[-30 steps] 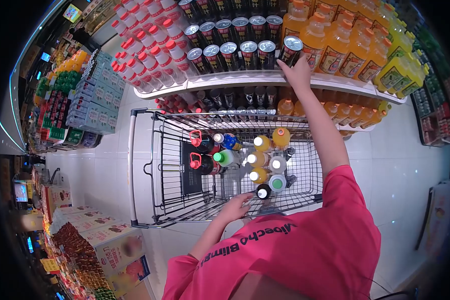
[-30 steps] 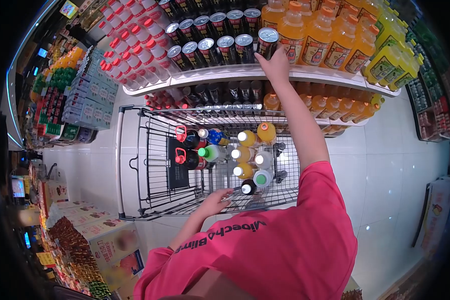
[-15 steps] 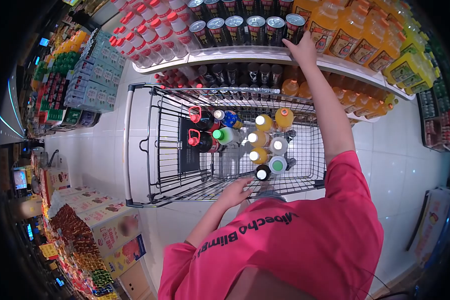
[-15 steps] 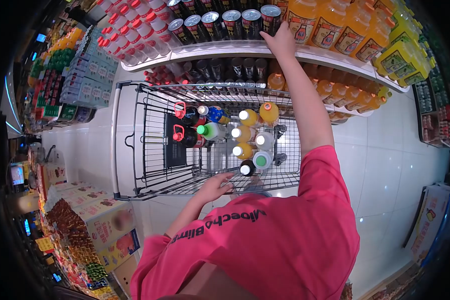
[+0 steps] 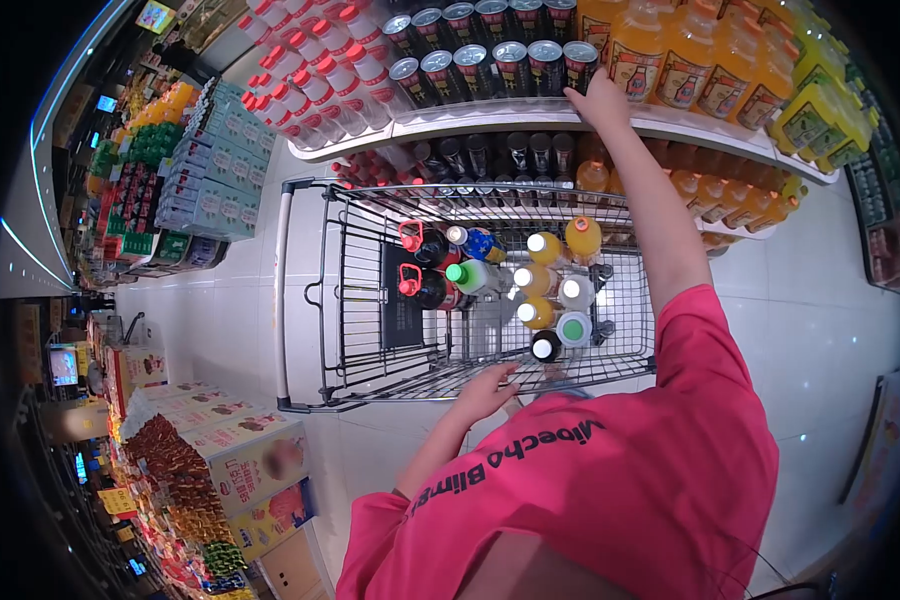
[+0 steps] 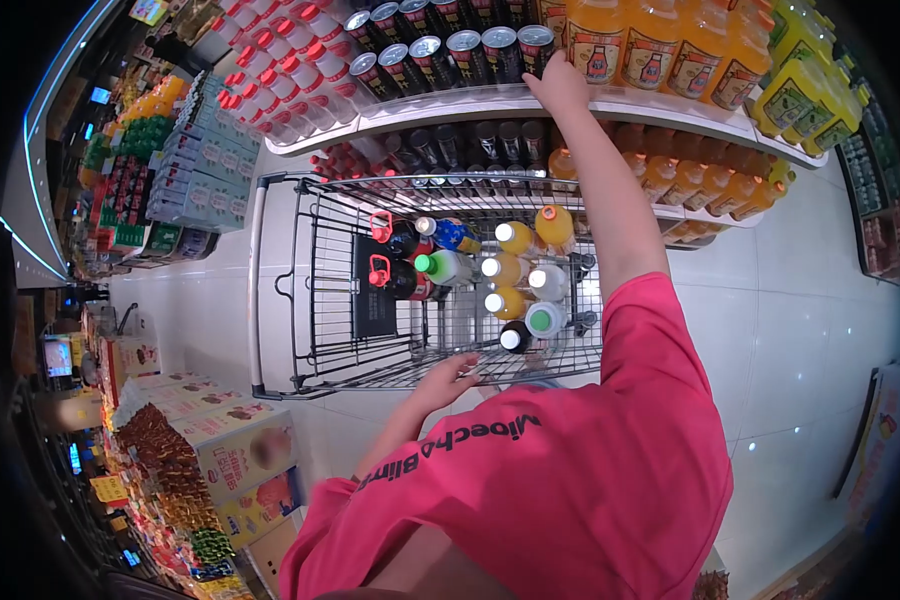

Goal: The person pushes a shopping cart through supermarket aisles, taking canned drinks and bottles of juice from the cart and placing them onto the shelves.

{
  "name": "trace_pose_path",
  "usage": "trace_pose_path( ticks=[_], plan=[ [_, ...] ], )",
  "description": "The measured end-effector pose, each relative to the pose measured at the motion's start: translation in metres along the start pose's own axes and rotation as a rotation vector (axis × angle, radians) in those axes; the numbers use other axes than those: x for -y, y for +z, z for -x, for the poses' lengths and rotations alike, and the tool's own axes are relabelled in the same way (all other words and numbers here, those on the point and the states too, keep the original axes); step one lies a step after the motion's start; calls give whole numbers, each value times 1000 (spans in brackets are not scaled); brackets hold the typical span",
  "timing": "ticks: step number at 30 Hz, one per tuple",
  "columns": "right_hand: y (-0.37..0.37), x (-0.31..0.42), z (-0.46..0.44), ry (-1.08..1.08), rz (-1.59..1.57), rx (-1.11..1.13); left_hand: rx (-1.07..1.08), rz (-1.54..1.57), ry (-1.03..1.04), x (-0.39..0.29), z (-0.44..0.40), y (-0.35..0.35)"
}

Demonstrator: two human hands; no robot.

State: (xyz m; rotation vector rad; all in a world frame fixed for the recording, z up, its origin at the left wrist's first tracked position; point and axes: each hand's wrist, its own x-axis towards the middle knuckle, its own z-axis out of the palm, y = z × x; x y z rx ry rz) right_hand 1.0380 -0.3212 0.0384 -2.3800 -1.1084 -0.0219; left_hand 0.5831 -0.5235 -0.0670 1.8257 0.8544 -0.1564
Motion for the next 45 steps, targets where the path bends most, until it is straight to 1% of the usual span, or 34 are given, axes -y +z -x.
trace_pose_path(
  ticks=[8, 10, 11, 13, 14, 15, 16, 17, 18, 19, 20, 21, 23, 24, 26, 27, 29, 32, 35, 36, 37, 38, 39, 42, 44, 45],
  plan=[
    [-24, 5, 19, -11, -112, 38, 51, -12, 22, 5, 7, 1],
    [-34, 0, 36, -49, -156, -61, 41, -43, 33, 10, 16, -6],
    [-39, -3, 48, -68, -175, -112, 10, -70, 97, 15, 23, -14],
    [-43, -20, 90, -223, -207, -318, -59, -90, 25, 31, 37, -38],
    [-40, -33, 114, -245, -222, -307, -119, -203, -22, 29, 46, -56],
    [-38, -45, 148, -250, -335, -231, -233, -233, -26, 46, 55, -69],
    [-35, -55, 190, -208, -360, -149, -353, -363, -15, 67, 63, -82],
    [-29, -69, 231, -130, -363, 43, -435, -497, -34, 67, 75, -93],
    [-26, -76, 276, 16, -403, 171, -457, -623, -115, 68, 85, -100],
    [-11, -89, 315, 40, -354, 182, -426, -823, -227, 75, 91, -104],
    [-5, -98, 351, 156, -360, 328, -338, -914, -246, 79, 95, -105],
    [10, -108, 377, 198, -275, 407, -248, -1006, -269, 83, 100, -103],
    [24, -119, 423, 237, -237, 452, -223, -889, -172, 109, 98, -88],
    [34, -123, 438, 209, -128, 426, -200, -834, -123, 111, 96, -81],
    [43, -122, 444, 200, -44, 373, -190, -997, -160, 102, 91, -65],
    [41, -120, 442, 240, -20, 441, -238, -1002, -134, 106, 89, -61],
    [27, -114, 426, 322, 19, 588, -243, -978, -128, 107, 87, -62],
    [25, -109, 425, 356, 110, 644, -271, -960, -115, 110, 91, -59],
    [31, -109, 428, 380, 162, 639, -305, -941, -123, 116, 92, -55],
    [33, -109, 430, 382, 180, 646, -330, -926, -95, 119, 92, -54],
    [32, -107, 432, 389, 192, 665, -316, -926, -113, 119, 93, -54],
    [28, -106, 432, 393, 206, 688, -347, -931, -91, 125, 92, -53],
    [25, -105, 432, 391, 215, 719, -402, -948, -22, 124, 95, -50],
    [14, -105, 437, 361, 247, 789, -431, -873, -28, 122, 99, -44],
    [12, -105, 440, 348, 257, 830, -502, -862, 3, 129, 101, -38],
    [11, -108, 441, 351, 260, 853, -490, -852, -22, 129, 103, -36]
  ],
)
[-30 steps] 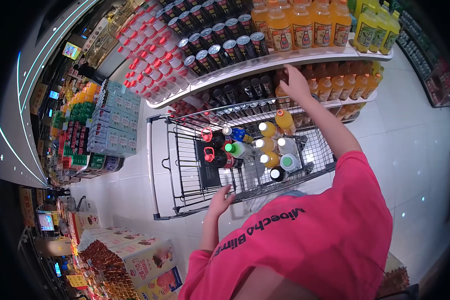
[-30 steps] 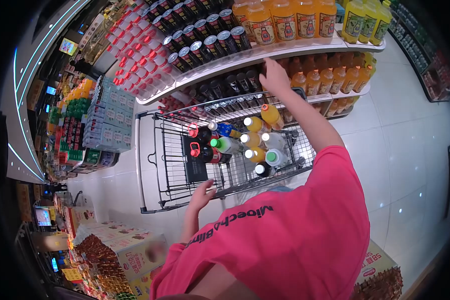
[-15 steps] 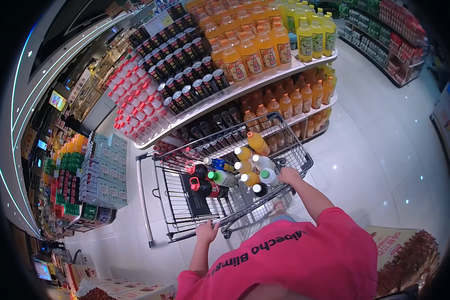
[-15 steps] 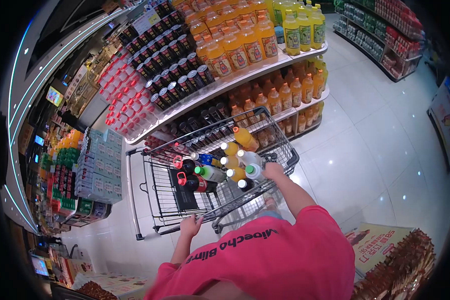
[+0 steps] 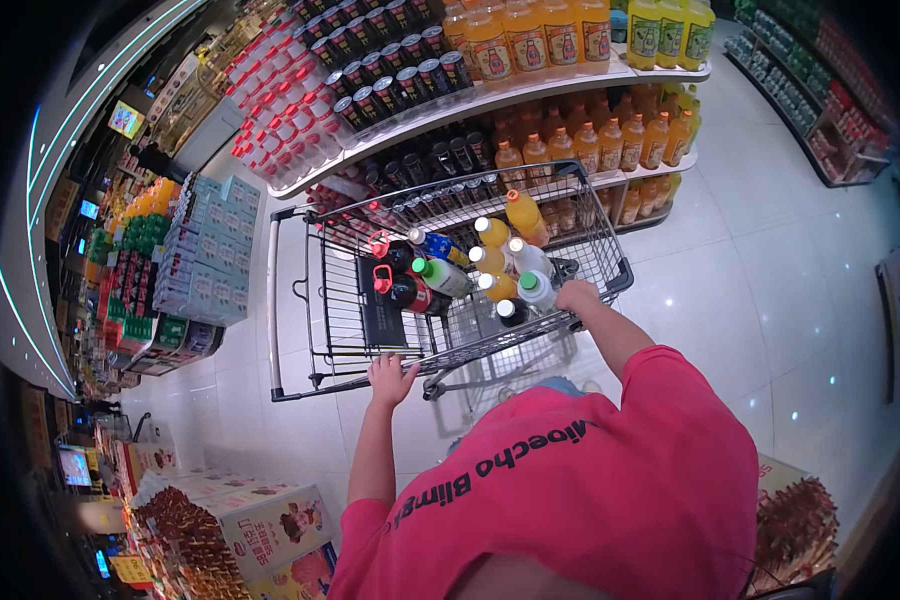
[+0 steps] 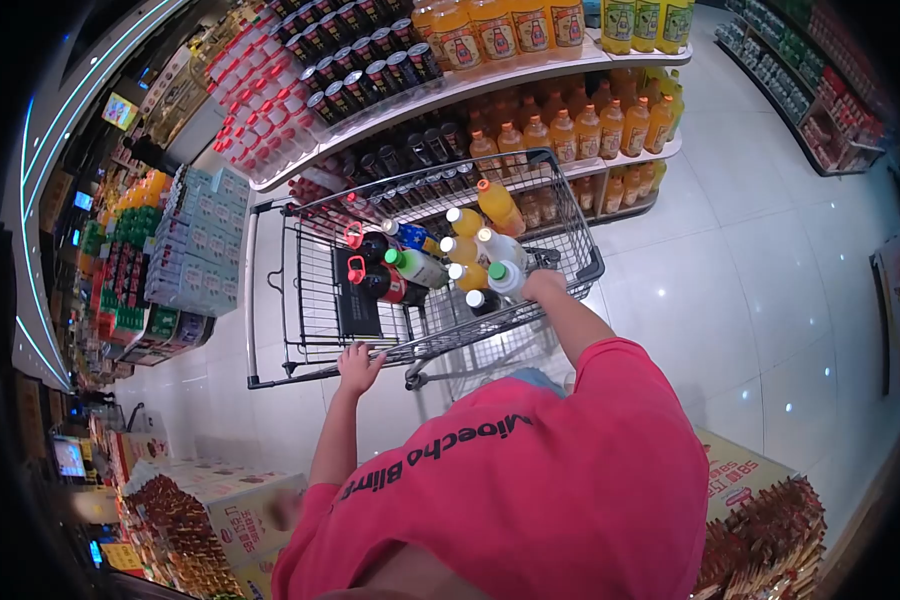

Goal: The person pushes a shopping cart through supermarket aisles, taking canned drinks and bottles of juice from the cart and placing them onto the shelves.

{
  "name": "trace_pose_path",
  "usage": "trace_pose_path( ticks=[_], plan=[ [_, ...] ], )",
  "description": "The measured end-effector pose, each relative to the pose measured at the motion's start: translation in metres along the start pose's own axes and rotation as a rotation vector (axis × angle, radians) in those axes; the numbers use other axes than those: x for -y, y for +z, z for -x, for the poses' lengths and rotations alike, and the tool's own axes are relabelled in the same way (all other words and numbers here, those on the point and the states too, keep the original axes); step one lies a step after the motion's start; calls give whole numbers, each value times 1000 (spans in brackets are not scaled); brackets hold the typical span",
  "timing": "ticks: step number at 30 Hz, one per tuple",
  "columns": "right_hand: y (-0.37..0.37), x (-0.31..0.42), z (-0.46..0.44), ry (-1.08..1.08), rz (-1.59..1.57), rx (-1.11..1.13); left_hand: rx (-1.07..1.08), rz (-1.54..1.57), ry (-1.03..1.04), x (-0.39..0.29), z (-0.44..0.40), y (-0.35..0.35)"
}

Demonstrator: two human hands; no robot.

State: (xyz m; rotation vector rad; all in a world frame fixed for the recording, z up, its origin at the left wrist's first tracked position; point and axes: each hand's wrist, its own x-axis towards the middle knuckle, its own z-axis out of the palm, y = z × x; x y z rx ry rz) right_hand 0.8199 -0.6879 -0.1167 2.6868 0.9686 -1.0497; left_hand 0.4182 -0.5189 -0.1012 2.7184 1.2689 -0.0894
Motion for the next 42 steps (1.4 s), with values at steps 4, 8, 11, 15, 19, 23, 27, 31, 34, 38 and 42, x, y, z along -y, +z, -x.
trace_pose_path(
  ticks=[4, 8, 11, 15, 19, 23, 27, 31, 34, 38, 42],
  plan=[
    [5, -20, 0, -48, 30, 24, 36, 7, -36, -11, 10, 6],
    [9, -44, 4, -91, -24, 6, 102, 41, -60, -25, 20, 7],
    [8, -60, 9, -82, -53, 27, 100, 55, -55, -42, 31, 4],
    [-3, -80, 28, -84, -47, 13, 83, 55, -28, -66, 42, -2],
    [-8, -93, 34, -47, -56, 28, 26, 64, 24, -78, 48, -3],
    [-6, -100, 34, -12, -19, 44, 75, 57, 35, -84, 48, -6],
    [-10, -100, 44, 7, 15, 38, 162, 84, 36, -84, 46, -18],
    [-16, -94, 55, 40, 26, 43, 255, 102, 60, -83, 42, -40],
    [-11, -79, 58, 87, -17, -26, 285, 83, 79, -68, 38, -46],
    [2, -102, 71, 104, -121, -275, 331, 88, 119, -84, 42, -49],
    [20, -72, 86, 15, -319, -575, 378, 106, 182, -73, 37, -49]
  ],
)
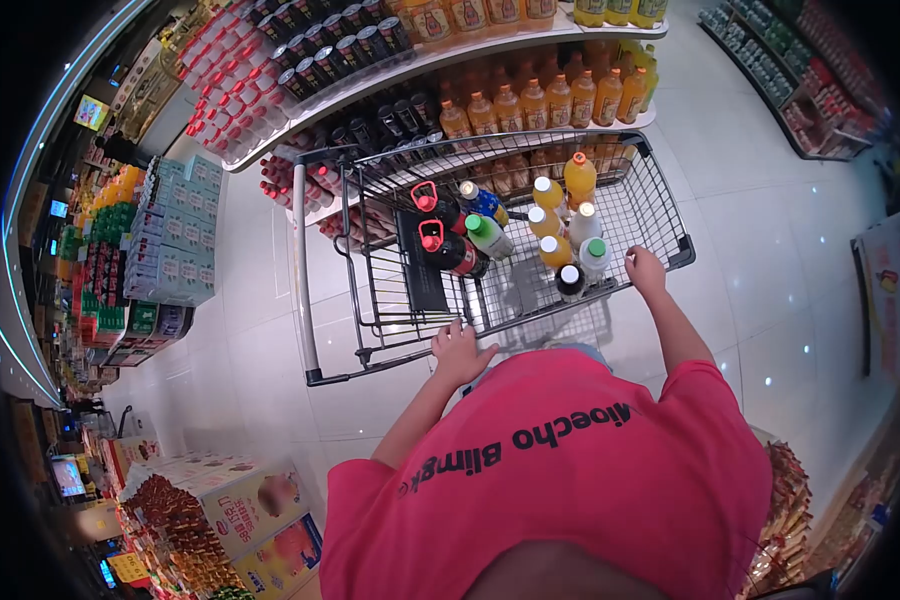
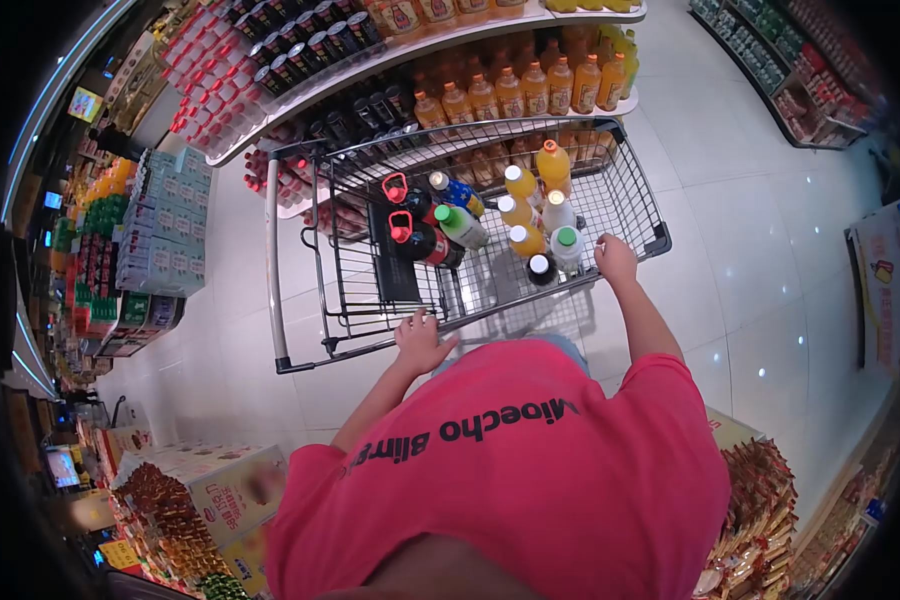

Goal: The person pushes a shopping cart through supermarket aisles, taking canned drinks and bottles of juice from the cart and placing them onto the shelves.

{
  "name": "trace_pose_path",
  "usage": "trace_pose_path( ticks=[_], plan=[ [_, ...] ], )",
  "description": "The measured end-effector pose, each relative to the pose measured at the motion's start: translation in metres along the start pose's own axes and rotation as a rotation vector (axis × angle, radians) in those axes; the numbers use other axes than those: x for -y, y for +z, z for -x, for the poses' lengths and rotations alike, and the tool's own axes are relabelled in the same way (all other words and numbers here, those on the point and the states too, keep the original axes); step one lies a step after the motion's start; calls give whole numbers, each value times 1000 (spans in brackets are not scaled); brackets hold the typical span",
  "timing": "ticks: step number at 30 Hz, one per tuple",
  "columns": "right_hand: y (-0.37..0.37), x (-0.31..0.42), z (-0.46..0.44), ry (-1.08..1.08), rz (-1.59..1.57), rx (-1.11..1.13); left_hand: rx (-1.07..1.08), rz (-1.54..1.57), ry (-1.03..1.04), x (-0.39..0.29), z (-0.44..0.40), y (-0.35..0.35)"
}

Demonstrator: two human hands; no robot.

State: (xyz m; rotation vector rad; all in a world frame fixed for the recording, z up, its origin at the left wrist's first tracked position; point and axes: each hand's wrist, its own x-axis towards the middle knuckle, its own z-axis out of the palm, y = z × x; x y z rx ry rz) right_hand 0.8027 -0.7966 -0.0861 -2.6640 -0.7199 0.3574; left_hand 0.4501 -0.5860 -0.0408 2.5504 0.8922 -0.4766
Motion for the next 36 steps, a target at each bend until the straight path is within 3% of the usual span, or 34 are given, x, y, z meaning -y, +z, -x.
trace_pose_path(
  ticks=[3, 7, 9, 11, 16, 18, 21, 24, 28, 32, 36],
  plan=[
    [18, 14, 24, -173, -170, -197, 60, 55, 59, -18, -6, 1],
    [50, 110, 76, -267, -453, -139, 123, 263, 220, 5, -13, 3],
    [71, 145, 88, -385, -481, -152, 58, 407, 443, 27, -13, -6],
    [68, 179, 105, -353, -450, -85, -112, 307, 507, 44, 5, -47],
    [87, 215, 127, -216, -344, -52, -595, 112, 363, 125, 42, -134],
    [84, 218, 127, -132, -216, -47, -743, 47, 164, 162, 39, -147],
    [95, 214, 109, 57, -103, -17, -777, 37, -202, 206, 12, -146],
    [90, 229, 104, 164, 110, 69, -395, 611, -158, 240, -18, -138],
    [85, 238, 108, 172, 248, 143, -491, 1215, -129, 238, -28, -115],
    [71, 223, 98, 188, 244, 178, -513, 962, -171, 212, -29, -119],
    [86, 206, 85, 224, 253, 171, -528, 941, -181, 209, -35, -109]
  ],
)
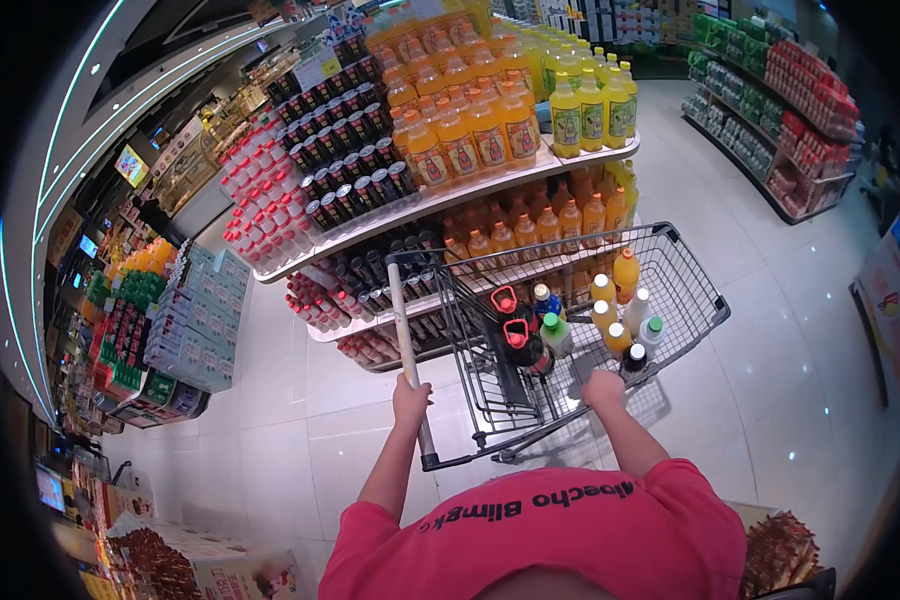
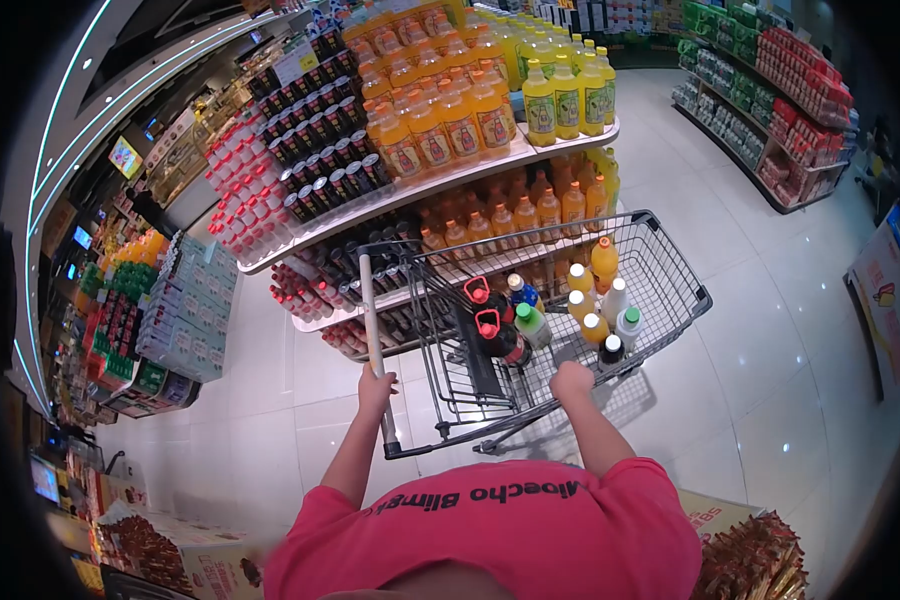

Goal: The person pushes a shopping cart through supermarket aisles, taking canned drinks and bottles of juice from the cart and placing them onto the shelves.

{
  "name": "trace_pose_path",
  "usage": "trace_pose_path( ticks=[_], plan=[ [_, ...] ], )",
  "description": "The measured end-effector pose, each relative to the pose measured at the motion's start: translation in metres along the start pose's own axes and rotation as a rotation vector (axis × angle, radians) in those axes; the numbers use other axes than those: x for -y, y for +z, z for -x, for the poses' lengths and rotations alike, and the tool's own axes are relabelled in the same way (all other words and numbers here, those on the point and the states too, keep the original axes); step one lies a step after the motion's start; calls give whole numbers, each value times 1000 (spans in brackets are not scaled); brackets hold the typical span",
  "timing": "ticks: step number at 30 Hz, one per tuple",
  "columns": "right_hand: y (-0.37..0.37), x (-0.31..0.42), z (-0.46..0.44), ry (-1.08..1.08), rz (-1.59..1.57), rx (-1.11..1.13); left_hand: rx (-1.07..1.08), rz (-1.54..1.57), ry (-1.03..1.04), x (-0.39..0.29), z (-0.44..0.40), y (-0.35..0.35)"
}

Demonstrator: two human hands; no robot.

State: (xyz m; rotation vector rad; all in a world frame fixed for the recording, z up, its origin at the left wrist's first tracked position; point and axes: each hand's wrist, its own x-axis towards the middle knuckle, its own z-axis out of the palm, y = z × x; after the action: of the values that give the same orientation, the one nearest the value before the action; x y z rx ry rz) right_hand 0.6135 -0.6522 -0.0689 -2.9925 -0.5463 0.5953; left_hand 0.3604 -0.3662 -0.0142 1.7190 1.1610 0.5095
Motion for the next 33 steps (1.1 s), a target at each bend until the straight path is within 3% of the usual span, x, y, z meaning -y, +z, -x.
trace_pose_path(
  ticks=[8, 22, 23, 33],
  plan=[
    [-21, -35, -15, -39, -7, -38, -44, -143, 12, -27, 19, 40],
    [-41, -82, -46, -6, -179, -39, 14, -46, -38, -59, 23, 86],
    [-34, -53, -27, -18, -167, -54, 20, -49, -41, -47, 14, 55],
    [-26, -64, -22, -120, -282, -271, 17, -140, -19, -55, 17, 53]
  ],
)
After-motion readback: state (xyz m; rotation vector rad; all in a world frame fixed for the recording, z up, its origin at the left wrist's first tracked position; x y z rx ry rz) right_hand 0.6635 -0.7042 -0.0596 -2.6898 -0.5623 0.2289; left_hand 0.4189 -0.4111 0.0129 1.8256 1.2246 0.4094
